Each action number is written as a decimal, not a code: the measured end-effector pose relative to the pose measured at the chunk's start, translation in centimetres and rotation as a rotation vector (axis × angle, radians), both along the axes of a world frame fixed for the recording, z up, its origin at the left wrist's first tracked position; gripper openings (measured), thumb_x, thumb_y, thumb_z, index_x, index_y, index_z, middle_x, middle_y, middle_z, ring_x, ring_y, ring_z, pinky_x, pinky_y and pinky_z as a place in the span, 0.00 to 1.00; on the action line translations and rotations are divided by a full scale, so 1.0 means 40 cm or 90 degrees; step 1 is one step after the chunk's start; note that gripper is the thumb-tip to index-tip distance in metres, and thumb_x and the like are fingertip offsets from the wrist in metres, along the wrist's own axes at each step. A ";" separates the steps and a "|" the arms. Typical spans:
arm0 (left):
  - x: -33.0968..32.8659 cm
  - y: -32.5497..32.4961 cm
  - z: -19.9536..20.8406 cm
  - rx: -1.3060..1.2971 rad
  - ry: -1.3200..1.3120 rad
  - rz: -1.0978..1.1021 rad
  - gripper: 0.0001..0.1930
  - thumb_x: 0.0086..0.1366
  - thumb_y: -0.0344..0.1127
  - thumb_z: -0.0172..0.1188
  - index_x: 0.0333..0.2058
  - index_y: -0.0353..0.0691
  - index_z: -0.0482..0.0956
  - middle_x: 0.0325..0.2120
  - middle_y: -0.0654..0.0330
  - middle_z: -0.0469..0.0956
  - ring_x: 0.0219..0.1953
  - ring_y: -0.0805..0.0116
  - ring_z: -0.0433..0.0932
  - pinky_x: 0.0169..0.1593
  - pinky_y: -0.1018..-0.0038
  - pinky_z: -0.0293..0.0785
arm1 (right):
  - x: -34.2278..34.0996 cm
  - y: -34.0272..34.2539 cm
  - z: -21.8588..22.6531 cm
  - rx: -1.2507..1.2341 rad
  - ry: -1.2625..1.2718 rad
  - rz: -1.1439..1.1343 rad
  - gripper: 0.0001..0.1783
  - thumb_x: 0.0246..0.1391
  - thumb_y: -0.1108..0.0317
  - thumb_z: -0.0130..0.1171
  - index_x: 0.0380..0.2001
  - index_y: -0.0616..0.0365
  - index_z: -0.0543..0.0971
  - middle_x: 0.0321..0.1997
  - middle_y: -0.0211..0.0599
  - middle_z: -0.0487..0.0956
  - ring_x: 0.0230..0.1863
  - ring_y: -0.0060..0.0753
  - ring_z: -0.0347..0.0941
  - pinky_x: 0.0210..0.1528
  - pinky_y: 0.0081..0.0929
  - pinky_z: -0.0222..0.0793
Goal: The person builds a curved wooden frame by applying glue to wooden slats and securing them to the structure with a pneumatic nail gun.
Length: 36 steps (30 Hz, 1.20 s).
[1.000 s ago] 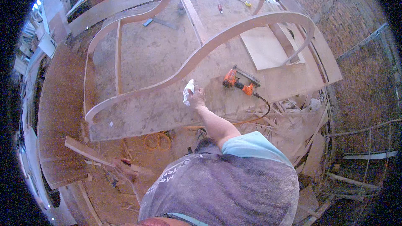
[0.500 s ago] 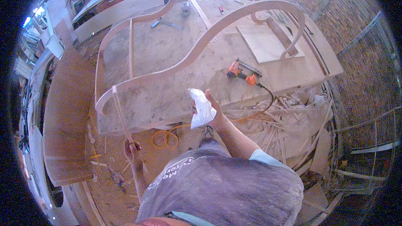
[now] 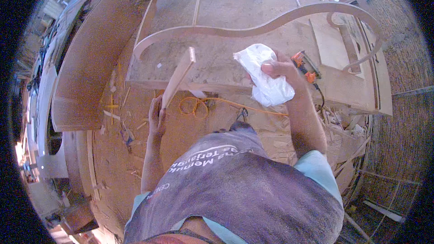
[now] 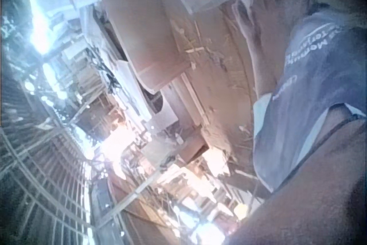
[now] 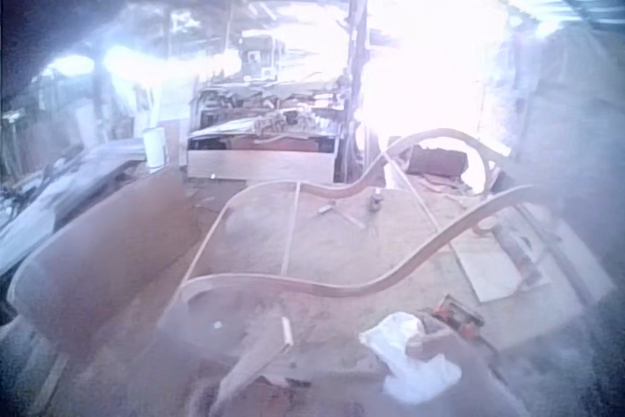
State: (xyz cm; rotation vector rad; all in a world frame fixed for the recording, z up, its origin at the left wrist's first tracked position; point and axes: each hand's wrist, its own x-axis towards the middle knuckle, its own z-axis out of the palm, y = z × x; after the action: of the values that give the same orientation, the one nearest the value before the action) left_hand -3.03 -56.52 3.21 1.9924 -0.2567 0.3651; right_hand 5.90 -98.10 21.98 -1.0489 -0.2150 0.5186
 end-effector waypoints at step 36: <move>-0.038 0.071 0.032 0.088 -0.096 -0.003 0.34 0.68 0.59 0.54 0.57 0.32 0.74 0.39 0.48 0.76 0.36 0.56 0.78 0.39 0.68 0.74 | 0.016 0.123 0.145 -0.310 -0.017 0.128 0.40 0.35 0.67 0.76 0.55 0.69 0.74 0.42 0.37 0.82 0.37 0.25 0.81 0.38 0.23 0.77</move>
State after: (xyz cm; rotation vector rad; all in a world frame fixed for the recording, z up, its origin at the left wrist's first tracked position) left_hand -4.53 -53.70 4.48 2.1013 -0.3907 0.5074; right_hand 6.52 -93.19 27.78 -1.5172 -0.2245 0.7620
